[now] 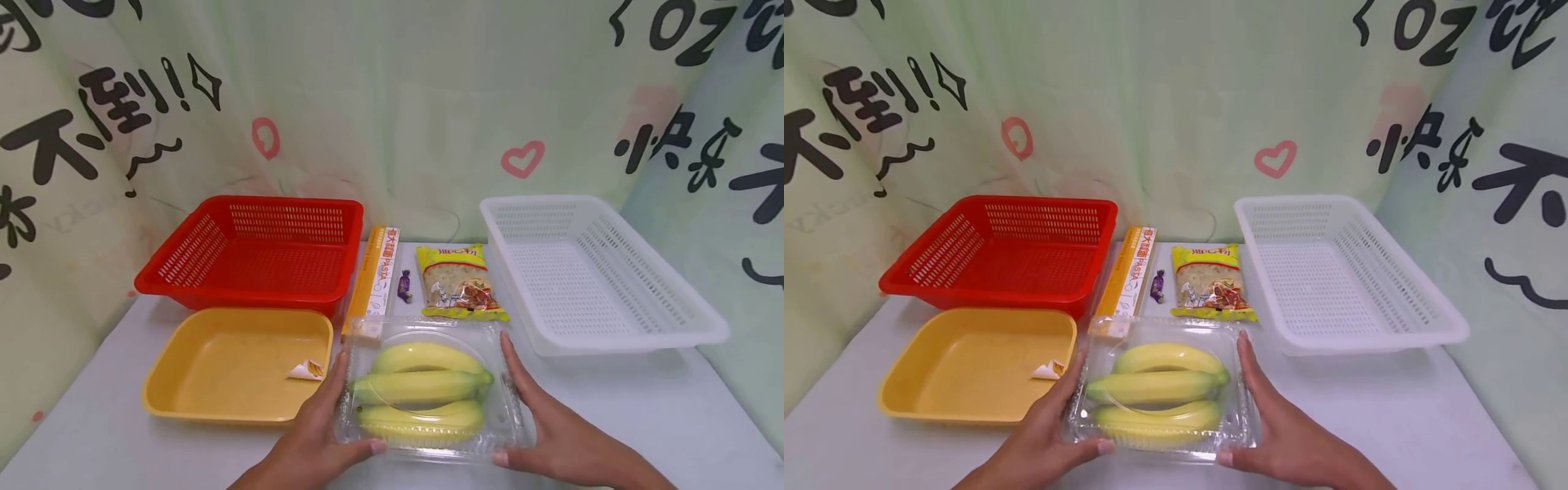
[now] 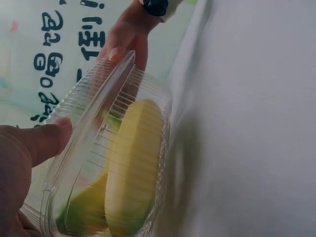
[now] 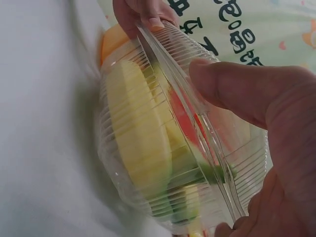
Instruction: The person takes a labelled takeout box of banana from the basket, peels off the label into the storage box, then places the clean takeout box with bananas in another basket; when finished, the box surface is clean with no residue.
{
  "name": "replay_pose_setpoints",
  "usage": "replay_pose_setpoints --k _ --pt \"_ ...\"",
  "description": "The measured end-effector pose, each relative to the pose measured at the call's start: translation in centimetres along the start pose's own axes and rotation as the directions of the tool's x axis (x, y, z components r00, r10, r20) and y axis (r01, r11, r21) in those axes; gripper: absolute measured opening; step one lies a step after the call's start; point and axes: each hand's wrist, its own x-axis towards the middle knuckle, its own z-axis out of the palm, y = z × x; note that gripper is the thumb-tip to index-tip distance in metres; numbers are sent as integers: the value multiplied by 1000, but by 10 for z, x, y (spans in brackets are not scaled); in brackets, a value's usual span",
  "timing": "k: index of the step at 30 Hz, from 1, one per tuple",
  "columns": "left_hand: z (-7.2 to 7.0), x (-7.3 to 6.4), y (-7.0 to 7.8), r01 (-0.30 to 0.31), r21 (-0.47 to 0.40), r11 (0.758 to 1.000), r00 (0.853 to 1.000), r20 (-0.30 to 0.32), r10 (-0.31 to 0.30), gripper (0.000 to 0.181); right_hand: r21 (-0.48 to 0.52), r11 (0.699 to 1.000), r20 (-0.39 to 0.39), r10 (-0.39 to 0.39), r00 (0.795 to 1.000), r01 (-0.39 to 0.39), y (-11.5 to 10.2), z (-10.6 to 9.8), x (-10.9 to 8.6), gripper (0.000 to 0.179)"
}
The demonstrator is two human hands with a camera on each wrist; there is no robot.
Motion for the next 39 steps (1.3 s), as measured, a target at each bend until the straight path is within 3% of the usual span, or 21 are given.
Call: replay_pose_setpoints --k 9,11,17,20,26,34,39 --pt "-13 7 7 -167 -9 986 982 -94 165 121 23 999 -66 -31 997 33 -12 -3 11 123" --pt "-15 8 9 -153 -8 988 984 -94 152 122 18 999 -71 -42 997 43 -13 -4 12 123" --pt "-24 10 15 -13 18 1000 997 -81 15 123 75 997 -66 -28 997 33 -22 -7 19 121" --pt "-28 12 19 22 17 1000 997 -73 -21 125 110 994 -65 -11 998 18 -27 -9 23 121" --pt "-40 14 27 5 19 1000 998 -67 -3 124 95 995 -67 20 998 -13 -37 -12 29 123" --pt "-60 17 36 -75 62 995 994 -71 80 120 114 992 -74 -38 997 46 -49 -19 37 123" --pt "-71 23 42 -86 36 996 994 -66 88 116 106 992 -87 -53 995 62 -56 -25 46 125"
